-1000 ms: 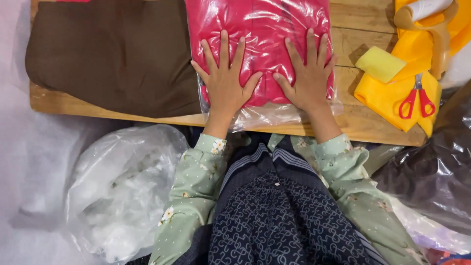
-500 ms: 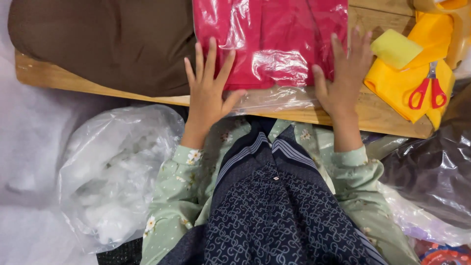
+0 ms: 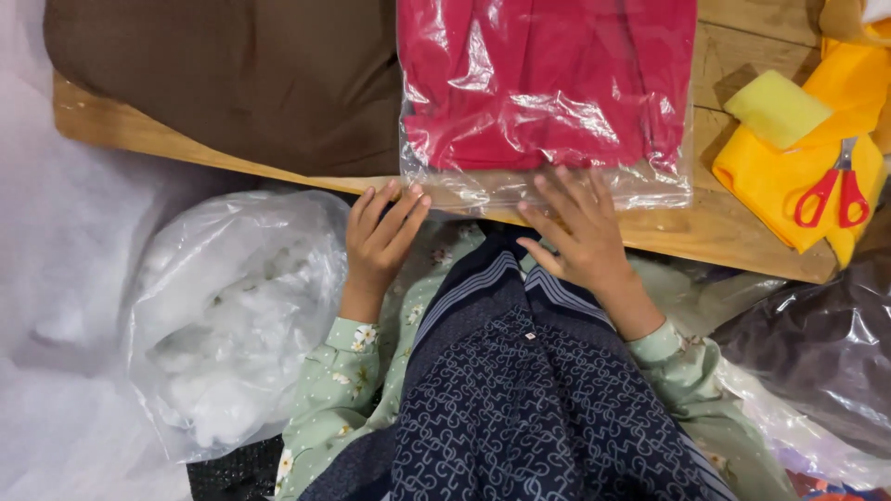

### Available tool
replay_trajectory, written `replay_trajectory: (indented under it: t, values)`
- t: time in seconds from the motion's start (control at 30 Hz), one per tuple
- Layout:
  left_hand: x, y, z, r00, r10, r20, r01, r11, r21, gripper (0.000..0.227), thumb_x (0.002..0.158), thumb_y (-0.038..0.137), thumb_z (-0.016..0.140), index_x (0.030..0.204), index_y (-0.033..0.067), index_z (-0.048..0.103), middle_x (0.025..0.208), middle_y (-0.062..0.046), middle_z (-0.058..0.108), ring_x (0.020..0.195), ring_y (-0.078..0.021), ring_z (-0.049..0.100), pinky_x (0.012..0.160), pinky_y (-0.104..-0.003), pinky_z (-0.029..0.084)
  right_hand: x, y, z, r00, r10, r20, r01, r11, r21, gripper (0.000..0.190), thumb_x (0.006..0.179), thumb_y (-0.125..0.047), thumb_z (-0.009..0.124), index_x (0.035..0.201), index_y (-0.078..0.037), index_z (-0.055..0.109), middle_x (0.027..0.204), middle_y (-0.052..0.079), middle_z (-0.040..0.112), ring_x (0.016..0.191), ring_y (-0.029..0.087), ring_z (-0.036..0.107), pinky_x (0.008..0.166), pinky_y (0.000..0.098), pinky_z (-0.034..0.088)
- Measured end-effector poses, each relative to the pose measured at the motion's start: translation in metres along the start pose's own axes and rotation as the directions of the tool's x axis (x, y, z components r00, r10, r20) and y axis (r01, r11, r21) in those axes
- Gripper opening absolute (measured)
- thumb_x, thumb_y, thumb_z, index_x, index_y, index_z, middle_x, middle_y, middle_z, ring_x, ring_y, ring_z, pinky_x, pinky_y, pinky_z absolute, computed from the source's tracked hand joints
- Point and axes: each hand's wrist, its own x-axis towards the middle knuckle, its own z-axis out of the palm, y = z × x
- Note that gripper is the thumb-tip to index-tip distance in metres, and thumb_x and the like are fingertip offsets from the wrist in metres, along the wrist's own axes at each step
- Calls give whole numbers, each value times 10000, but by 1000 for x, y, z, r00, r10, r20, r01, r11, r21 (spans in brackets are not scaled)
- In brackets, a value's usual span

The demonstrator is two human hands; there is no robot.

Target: Stuffing a red pillowcase with fiberfill, smoothing it out, and placing it into a plastic bag.

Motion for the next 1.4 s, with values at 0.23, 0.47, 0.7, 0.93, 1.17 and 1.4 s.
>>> replay_trajectory:
  t: [0.23, 0.47, 0.7, 0.93, 1.17, 1.4]
  values:
    - [63, -4, 7, 995, -80, -52, 60, 948, -313, 207, 1013, 280, 661, 957, 160, 820, 1020, 8, 804, 994, -289, 756, 927, -452, 591, 35, 28, -3, 998, -59, -19, 58, 996, -63, 397, 945, -262, 719, 1324, -148, 743, 1374, 188, 686, 1277, 429, 631, 1157, 623, 349]
    - [184, -7, 87, 943, -331, 23, 258, 687, -680, 152, 1049, 164, 604, 1073, 124, 748, 948, -14, 763, 857, -281, 747, 786, -375, 604, 104, 68, -66, 957, 208, 200, -254, 936, 242, 144, 959, -17, 763, 1092, -72, 783, 1003, 134, 759, 924, 374, 728, 821, 484, 572]
    - [203, -57, 221, 721, -300, 624, 590, -206, -781, 296, 997, 318, 746, 1195, 101, 720, 721, -8, 661, 574, -61, 610, 493, -203, 529, 93, 191, -22, 755, 521, 398, -652, 535, 537, 123, 911, -42, 772, 1012, -81, 714, 865, 4, 717, 772, 92, 596, 739, 263, 499]
    - [209, -66, 189, 555, 77, 828, 818, -233, -526, 441, 797, 94, 897, 1198, 69, 713, 1062, -8, 758, 933, -41, 709, 861, -217, 605, 77, 210, -10, 673, 471, 570, -725, 267, 635, 212, 938, 14, 703, 1150, 11, 696, 950, 124, 777, 834, 122, 711, 800, 323, 598]
    - [219, -50, 192, 601, -74, 796, 781, -157, -604, 226, 825, 63, 871, 1032, 52, 782, 852, -89, 776, 785, -88, 718, 731, -247, 603, 111, 167, -58, 759, 514, 400, -651, 588, 480, 411, 856, -62, 793, 1257, -21, 715, 995, 191, 775, 947, 233, 728, 827, 414, 575]
    - [207, -39, 198, 612, -133, 780, 779, -67, -623, 155, 842, 110, 876, 978, 105, 801, 794, -34, 765, 773, -40, 672, 706, -228, 582, 102, 141, -40, 837, 546, 30, -539, 815, 213, 558, 777, -247, 975, 1263, -72, 762, 1070, 108, 773, 1019, 304, 747, 921, 365, 577]
